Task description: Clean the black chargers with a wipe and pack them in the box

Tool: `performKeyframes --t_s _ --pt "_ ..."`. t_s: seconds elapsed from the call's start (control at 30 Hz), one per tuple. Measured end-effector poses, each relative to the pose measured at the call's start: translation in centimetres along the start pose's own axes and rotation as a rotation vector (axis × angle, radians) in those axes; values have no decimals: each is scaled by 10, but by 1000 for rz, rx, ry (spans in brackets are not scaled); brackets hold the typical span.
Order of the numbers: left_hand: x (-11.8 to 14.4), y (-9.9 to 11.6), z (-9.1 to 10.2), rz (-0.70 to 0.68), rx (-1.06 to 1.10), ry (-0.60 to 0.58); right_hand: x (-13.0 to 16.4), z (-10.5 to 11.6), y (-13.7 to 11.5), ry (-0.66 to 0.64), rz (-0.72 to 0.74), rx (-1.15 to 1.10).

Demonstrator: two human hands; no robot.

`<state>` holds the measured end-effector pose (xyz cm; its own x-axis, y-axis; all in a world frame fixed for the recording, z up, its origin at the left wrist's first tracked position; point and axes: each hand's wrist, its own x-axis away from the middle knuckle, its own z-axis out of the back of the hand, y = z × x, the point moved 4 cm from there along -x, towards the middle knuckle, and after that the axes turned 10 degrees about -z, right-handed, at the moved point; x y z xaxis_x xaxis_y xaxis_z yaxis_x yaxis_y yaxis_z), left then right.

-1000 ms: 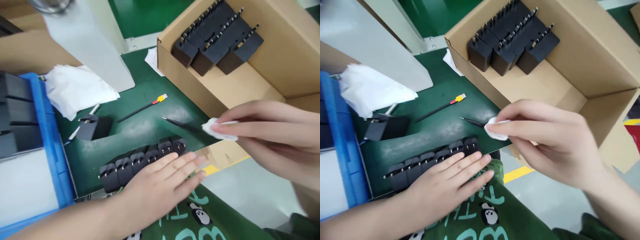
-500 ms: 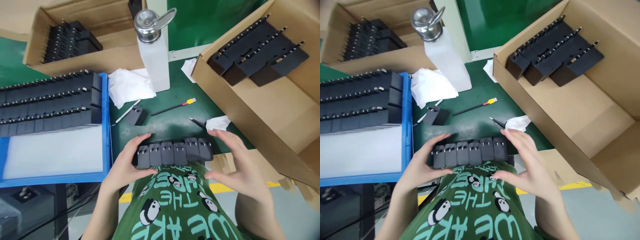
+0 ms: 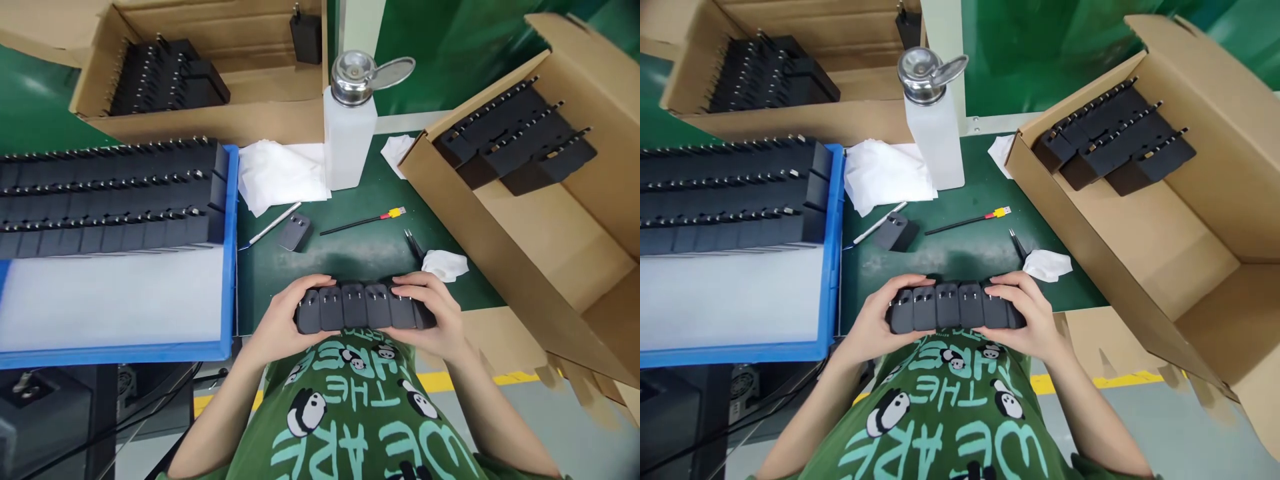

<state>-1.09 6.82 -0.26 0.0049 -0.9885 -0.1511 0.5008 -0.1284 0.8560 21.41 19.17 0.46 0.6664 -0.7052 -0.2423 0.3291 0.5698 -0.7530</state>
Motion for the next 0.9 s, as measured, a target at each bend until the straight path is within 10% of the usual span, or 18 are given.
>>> performKeyframes --t_s 0.43,0.7,0.9 --pt "-10 69 51 -364 -10 171 -30 56 -67 147 425 25" --pt "-12 89 69 -528 -13 229 -37 68 -92 225 494 30" --pt "-12 90 70 -373 36 221 -34 69 -103 171 320 65"
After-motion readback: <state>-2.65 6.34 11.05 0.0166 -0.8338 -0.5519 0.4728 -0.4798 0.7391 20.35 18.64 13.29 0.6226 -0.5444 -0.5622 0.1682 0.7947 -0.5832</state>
